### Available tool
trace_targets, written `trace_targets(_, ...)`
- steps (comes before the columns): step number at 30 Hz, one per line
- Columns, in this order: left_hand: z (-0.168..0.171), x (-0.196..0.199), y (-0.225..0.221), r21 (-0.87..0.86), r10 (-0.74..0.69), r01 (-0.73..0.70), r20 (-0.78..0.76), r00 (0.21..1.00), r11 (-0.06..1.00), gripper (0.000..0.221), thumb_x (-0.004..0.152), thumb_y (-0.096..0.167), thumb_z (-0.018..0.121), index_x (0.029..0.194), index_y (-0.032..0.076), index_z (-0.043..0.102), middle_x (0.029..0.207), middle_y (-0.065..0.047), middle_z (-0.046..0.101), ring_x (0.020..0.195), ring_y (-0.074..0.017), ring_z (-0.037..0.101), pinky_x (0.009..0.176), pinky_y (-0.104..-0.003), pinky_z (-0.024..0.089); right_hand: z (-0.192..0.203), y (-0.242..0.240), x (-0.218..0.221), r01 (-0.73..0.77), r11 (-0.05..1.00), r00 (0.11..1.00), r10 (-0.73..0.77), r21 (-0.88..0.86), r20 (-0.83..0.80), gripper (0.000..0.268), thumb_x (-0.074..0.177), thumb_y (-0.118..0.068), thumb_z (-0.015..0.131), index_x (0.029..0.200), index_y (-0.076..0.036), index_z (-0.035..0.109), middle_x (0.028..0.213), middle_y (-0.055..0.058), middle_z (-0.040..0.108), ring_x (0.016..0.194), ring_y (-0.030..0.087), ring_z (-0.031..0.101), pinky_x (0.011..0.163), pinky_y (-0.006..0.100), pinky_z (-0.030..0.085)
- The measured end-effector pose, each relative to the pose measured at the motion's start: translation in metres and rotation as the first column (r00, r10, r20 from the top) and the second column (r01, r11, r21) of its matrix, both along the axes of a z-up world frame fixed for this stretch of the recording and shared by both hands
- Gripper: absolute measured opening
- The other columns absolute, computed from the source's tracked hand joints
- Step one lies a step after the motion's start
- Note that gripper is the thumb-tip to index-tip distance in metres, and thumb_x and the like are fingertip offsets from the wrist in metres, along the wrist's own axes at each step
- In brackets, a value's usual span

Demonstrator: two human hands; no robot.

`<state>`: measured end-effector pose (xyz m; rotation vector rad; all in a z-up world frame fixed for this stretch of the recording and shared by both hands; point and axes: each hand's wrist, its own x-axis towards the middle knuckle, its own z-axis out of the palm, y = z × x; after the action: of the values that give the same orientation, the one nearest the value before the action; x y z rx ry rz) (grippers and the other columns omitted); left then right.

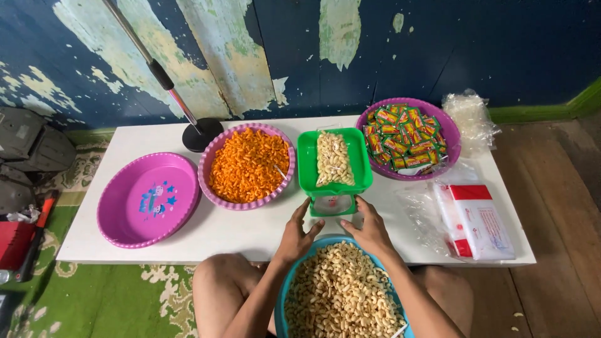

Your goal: The person is filling a small plastic bag with snacks from a blue bowl, weighing the bag on a green scale, and then emptying the snacks into a pink bowl.

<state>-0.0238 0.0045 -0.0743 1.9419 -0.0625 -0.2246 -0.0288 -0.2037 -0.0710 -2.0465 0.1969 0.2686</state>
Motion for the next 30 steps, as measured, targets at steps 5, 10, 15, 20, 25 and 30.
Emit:
trace_targets(5, -0.003, -0.001, 0.0, -0.015, -0.007, 0.008, 0.039, 0.999, 1.0, 0.079, 0.092, 0.031, 0.073, 0.155, -0.002, 0.039, 0.148, -0.034, 0.047, 0.14, -0.0533, 0.041, 0.112, -0.064, 0.042, -0.003, 0.001, 0.001, -0.027, 1.0, 1.0, 0.027, -0.003, 0.003, 0.084, 0.09, -0.021, 0.077, 0.156, 0.004, 0.031, 0.151, 0.031, 0.043, 0.145, 0.041, 0.043, 0.115, 0.048, 0.046)
trace_targets(10, -0.002, 0.0, 0.0, -0.025, -0.018, 0.019, 0.052, 0.999, 1.0, 0.081, 0.091, 0.029, 0.073, 0.155, -0.004, 0.036, 0.148, -0.035, 0.046, 0.14, -0.0547, 0.041, 0.111, -0.065, 0.042, -0.002, 0.001, 0.001, -0.03, 1.0, 0.999, 0.03, 0.001, 0.018, 0.085, 0.09, -0.021, 0.077, 0.156, 0.006, 0.03, 0.151, 0.031, 0.042, 0.144, 0.041, 0.044, 0.115, 0.048, 0.046)
trace_targets(15, -0.012, 0.002, 0.001, -0.018, -0.029, 0.03, 0.053, 0.998, 0.999, 0.085, 0.089, 0.03, 0.075, 0.156, -0.003, 0.035, 0.149, -0.033, 0.046, 0.139, -0.0536, 0.042, 0.11, -0.065, 0.043, 0.002, 0.002, 0.0, -0.044, 0.999, 0.999, 0.044, -0.003, 0.011, 0.089, 0.089, -0.023, 0.078, 0.156, 0.006, 0.028, 0.151, 0.032, 0.041, 0.145, 0.042, 0.043, 0.115, 0.049, 0.046)
trace_targets(20, -0.01, 0.001, 0.001, -0.04, -0.034, 0.037, 0.055, 0.998, 0.999, 0.088, 0.088, 0.03, 0.076, 0.156, -0.004, 0.033, 0.15, -0.035, 0.044, 0.139, -0.0555, 0.041, 0.109, -0.067, 0.043, 0.007, 0.004, 0.0, -0.048, 0.999, 0.999, 0.048, -0.008, 0.016, 0.089, 0.089, -0.023, 0.078, 0.156, 0.007, 0.028, 0.15, 0.032, 0.041, 0.144, 0.042, 0.043, 0.114, 0.048, 0.047)
trace_targets(25, -0.007, -0.001, 0.004, -0.009, -0.032, 0.033, 0.048, 0.998, 0.999, 0.09, 0.086, 0.031, 0.078, 0.156, -0.005, 0.033, 0.15, -0.034, 0.045, 0.139, -0.0536, 0.043, 0.108, -0.066, 0.044, 0.001, 0.002, -0.001, -0.068, 0.998, 0.998, 0.068, -0.017, 0.006, 0.089, 0.087, -0.02, 0.079, 0.155, 0.009, 0.029, 0.15, 0.033, 0.042, 0.144, 0.043, 0.044, 0.114, 0.049, 0.047)
trace_targets(30, 0.003, -0.008, 0.011, -0.006, -0.062, 0.062, 0.009, 0.998, 0.998, 0.086, 0.09, 0.033, 0.075, 0.155, -0.005, 0.035, 0.148, -0.034, 0.047, 0.138, -0.0543, 0.045, 0.11, -0.068, 0.042, -0.016, -0.007, -0.006, -0.082, 0.996, 0.997, 0.082, 0.024, 0.011, 0.087, 0.087, -0.022, 0.079, 0.153, 0.008, 0.032, 0.147, 0.034, 0.045, 0.139, 0.045, 0.049, 0.113, 0.054, 0.047)
